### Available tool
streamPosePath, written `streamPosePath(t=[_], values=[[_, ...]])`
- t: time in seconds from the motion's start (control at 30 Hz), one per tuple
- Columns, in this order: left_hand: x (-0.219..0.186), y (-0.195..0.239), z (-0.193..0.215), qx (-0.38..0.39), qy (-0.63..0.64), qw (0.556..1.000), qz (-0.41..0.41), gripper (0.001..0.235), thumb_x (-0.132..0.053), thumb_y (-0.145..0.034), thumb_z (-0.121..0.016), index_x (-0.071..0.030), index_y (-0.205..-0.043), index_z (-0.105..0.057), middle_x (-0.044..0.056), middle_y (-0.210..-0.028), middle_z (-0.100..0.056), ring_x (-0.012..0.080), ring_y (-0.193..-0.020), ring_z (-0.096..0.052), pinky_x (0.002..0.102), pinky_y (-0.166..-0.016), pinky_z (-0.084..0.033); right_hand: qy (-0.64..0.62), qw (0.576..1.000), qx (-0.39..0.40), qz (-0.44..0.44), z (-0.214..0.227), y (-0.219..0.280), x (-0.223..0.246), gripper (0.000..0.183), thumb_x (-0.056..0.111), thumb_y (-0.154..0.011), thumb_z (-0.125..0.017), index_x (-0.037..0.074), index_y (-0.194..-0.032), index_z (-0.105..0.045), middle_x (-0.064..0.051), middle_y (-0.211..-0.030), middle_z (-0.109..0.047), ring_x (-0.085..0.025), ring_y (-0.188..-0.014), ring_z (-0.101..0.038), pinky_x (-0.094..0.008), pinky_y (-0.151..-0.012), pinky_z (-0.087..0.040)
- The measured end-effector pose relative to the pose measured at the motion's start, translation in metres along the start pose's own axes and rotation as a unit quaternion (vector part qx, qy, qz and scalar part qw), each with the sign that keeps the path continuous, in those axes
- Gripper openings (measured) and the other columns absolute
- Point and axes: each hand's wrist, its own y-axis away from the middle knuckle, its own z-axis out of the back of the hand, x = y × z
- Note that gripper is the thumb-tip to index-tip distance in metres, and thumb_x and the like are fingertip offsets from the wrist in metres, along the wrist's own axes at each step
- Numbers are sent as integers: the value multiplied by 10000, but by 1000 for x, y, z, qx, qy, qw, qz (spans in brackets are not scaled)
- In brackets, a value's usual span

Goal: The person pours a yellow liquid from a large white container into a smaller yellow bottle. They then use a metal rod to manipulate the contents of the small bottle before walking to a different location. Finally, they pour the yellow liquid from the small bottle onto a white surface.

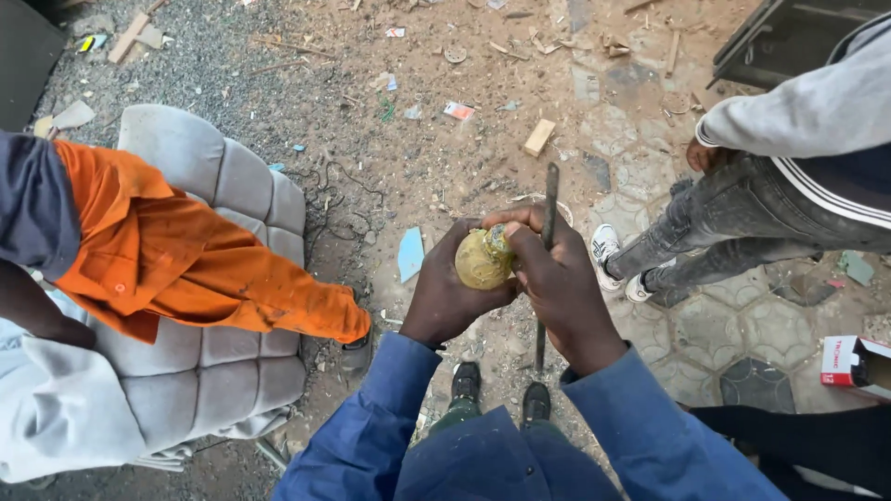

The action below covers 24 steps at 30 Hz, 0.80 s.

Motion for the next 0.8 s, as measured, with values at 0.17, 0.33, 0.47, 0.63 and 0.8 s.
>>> streamPosePath(t=[0.17, 0.33, 0.47, 0.63, 0.8], values=[[7, -7, -5, -22, -27, 999, -3, 790, -225, -633, -1125, -89, -1342, -802, 177, -1122, -826, 264, -1080, -794, 447, -949, -648, 77, 994, -35, 62, -4, -7, -2, 363, 274, -1129, -597, 28, -1260, -829, -38, -731, -553, -61, -659, -447, -252, -583, -385], [-5, -15, 4, -10, -17, 1000, -22, 752, -198, -660, -1114, -94, -1333, -794, 168, -1119, -814, 254, -1079, -790, 440, -962, -647, 49, 998, 14, 35, 1, -3, 22, 393, 325, -1152, -661, -10, -1304, -801, -37, -810, -576, -59, -674, -470, -250, -567, -446], [-9, -21, 0, 23, -5, 999, -26, 782, -182, -628, -1128, -97, -1333, -801, 142, -1120, -821, 219, -1074, -784, 420, -986, -647, 136, 988, 62, 41, 25, -6, 43, 403, 311, -1111, -757, -31, -1316, -820, -165, -970, -673, -117, -662, -485, -262, -542, -463], [-42, -21, -11, 102, -28, 994, 17, 748, -188, -666, -1061, -104, -1352, -776, 88, -1097, -800, 193, -1008, -729, 401, -893, -612, 311, 933, 122, 136, 66, -12, 47, 383, 288, -1135, -699, 86, -1419, -857, -83, -1044, -520, -159, -807, -554, -329, -711, -441], [-53, -23, -13, 155, -60, 984, 66, 664, -273, -690, -1036, -159, -1275, -745, -35, -1035, -677, 126, -928, -619, 314, -793, -518, 397, 882, 128, 221, 75, -5, 64, 298, 289, -1154, -673, 168, -1333, -878, -52, -1009, -672, -230, -945, -691, -393, -813, -489]])
